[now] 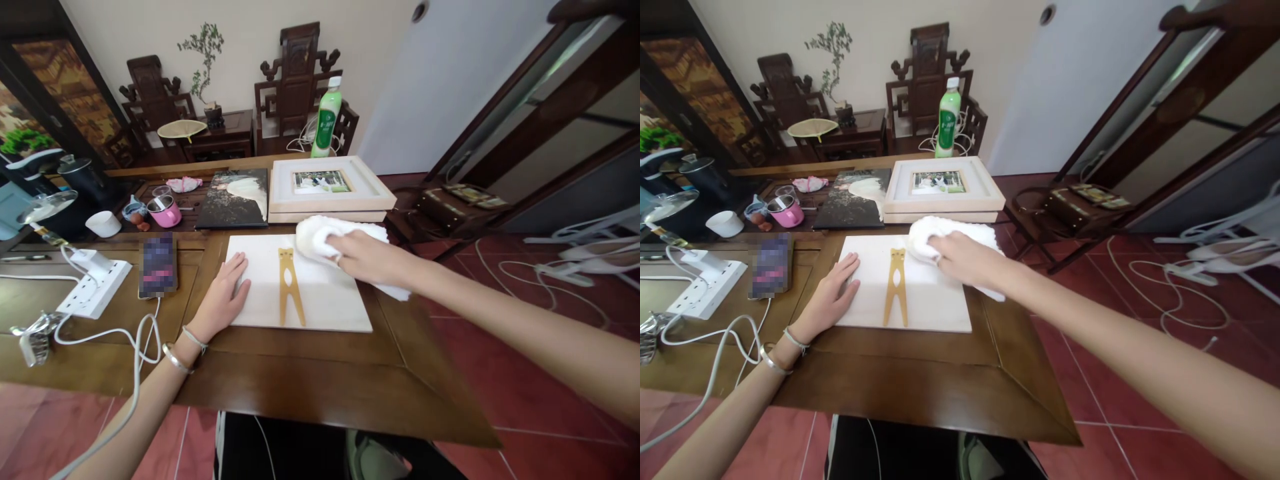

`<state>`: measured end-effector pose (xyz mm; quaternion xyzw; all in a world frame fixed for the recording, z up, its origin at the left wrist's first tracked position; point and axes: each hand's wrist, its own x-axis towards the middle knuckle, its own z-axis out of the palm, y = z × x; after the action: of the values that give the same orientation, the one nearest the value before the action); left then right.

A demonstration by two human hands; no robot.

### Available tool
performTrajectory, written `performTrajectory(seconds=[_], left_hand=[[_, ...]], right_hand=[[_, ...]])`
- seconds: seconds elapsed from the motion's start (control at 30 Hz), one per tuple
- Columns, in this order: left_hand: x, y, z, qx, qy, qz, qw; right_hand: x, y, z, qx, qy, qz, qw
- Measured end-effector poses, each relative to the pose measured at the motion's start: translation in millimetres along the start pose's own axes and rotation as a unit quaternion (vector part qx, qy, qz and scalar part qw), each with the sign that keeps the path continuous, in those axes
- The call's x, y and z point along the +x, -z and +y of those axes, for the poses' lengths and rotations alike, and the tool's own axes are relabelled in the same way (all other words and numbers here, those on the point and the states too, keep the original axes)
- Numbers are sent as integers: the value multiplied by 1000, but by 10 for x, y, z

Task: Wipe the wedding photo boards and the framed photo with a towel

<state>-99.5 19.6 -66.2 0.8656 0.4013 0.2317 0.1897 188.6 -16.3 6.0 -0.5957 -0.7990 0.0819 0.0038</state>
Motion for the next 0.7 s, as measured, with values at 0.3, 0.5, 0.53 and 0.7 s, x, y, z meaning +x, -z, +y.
performTrajectory(seconds=[0.3,0.5,0.53,0.7], left_hand=[[11,-33,-8,1,-7,15,1000],[7,-26,-5,1,-6,15,1000],[5,-24,-4,0,-6,16,1000],[3,-22,-6,0,-5,12,1000]], right_hand=[[-1126,-375,-648,28,169,7,985],[-808,-232,-441,21,95,-12,995],[-673,-210,-383,10,80,-6,997],[4,-187,-399,0,45,31,999]])
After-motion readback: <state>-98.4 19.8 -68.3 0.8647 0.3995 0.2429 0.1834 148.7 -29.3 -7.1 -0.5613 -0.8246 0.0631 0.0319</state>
